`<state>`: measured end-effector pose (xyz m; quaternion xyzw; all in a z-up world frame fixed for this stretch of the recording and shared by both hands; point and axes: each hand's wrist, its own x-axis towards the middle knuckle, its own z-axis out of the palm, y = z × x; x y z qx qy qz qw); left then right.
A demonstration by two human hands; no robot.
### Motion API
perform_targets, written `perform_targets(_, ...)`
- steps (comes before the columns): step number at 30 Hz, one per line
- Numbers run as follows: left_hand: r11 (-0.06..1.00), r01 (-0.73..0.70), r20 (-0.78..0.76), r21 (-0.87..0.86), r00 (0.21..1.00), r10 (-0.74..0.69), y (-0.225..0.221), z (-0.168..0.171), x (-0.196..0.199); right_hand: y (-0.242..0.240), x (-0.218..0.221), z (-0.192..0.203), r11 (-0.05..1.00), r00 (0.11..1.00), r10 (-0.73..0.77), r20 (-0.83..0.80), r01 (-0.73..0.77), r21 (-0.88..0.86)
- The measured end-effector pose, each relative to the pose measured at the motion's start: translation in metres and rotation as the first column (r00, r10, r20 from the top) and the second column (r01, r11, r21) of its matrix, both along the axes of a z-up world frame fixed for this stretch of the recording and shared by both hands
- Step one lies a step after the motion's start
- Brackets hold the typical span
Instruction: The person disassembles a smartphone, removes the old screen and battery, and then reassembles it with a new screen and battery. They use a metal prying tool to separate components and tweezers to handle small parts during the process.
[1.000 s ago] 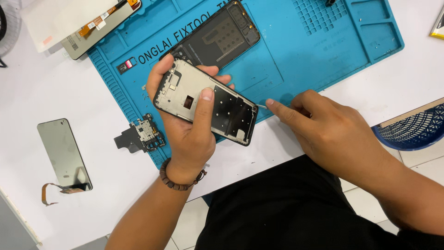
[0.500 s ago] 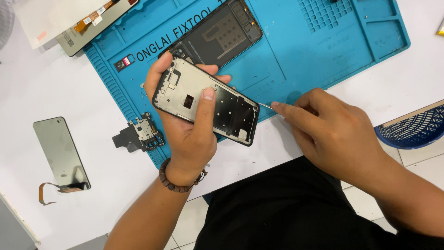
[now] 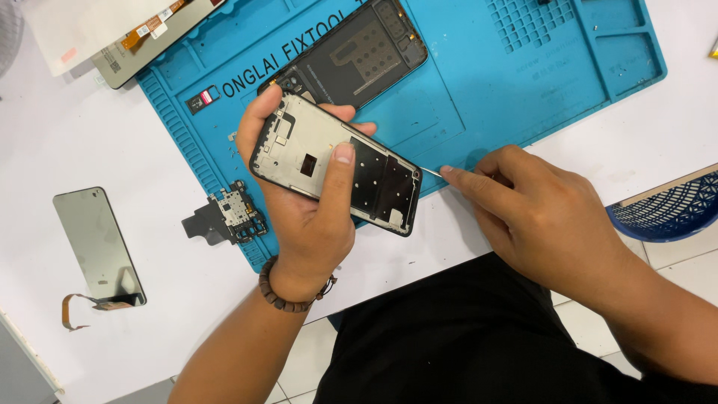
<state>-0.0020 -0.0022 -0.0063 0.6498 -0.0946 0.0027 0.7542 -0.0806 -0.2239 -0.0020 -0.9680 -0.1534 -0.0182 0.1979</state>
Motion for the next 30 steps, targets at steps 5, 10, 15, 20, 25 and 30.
perform_targets(5, 1.000, 0.003, 0.008, 0.009, 1.000, -0.003, 0.001, -0.001, 0.000, 0.000, 0.000, -0.001, 1.000, 1.000, -0.005, -0.004, 0.005, 0.008)
perform_targets(10, 1.000, -0.007, -0.004, 0.001, 1.000, 0.007, 0.000, -0.001, 0.000, 0.001, 0.000, -0.001, 1.000, 1.000, -0.006, 0.004, 0.006, 0.012)
perform_targets(15, 1.000, -0.009, 0.019, 0.018, 1.000, 0.009, 0.000, -0.001, -0.003, 0.002, -0.001, -0.003, 1.000, 1.000, -0.004, -0.013, 0.004, 0.027)
perform_targets(20, 0.999, -0.026, 0.014, 0.036, 1.000, 0.026, -0.001, 0.001, -0.004, 0.011, -0.004, -0.012, 0.998, 0.999, -0.025, 0.032, 0.024, 0.054)
perform_targets(25, 0.998, -0.058, -0.022, 0.030, 0.998, 0.058, 0.001, -0.003, -0.006, 0.012, -0.005, -0.005, 0.999, 0.997, -0.028, 0.078, 0.029, -0.017)
perform_targets(30, 0.996, -0.061, -0.028, 0.059, 0.998, 0.063, 0.000, 0.001, -0.007, 0.021, 0.002, -0.016, 0.999, 0.990, -0.032, 0.138, 0.030, 0.012)
